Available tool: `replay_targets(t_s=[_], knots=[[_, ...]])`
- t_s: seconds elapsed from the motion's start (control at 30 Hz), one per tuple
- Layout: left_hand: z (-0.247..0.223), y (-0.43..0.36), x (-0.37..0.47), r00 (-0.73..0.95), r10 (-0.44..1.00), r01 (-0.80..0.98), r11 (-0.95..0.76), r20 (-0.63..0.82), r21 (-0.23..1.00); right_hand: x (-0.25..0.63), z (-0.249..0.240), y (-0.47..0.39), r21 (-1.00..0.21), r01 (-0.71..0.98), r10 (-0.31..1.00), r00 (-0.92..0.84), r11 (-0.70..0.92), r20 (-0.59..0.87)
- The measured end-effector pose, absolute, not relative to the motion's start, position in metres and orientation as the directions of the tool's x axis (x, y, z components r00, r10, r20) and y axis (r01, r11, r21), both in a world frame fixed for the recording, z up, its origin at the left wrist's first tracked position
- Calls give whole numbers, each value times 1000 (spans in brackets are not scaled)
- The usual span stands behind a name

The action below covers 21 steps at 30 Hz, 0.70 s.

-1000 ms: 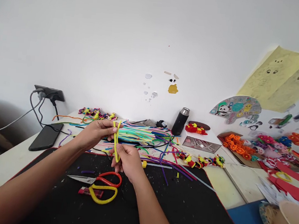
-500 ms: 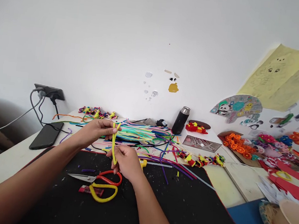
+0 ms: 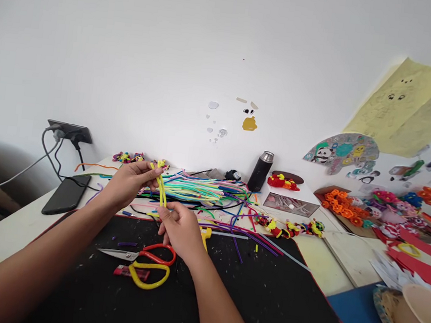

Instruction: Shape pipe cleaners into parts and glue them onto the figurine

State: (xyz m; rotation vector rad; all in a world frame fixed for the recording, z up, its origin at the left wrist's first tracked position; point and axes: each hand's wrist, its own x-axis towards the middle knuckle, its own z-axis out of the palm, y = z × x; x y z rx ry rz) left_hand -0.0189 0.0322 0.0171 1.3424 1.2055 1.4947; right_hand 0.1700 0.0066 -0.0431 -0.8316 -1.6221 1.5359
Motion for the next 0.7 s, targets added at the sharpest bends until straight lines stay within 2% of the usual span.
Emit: replay_targets(t_s=[0.2, 0.7], knots=[[14, 33, -16, -129, 963, -8, -239, 236, 971, 170, -45, 3, -985, 79, 866, -491, 155, 97], [17, 29, -14, -104, 966, -20, -240, 237, 970, 169, -50, 5, -990, 79, 864, -499, 117, 63]])
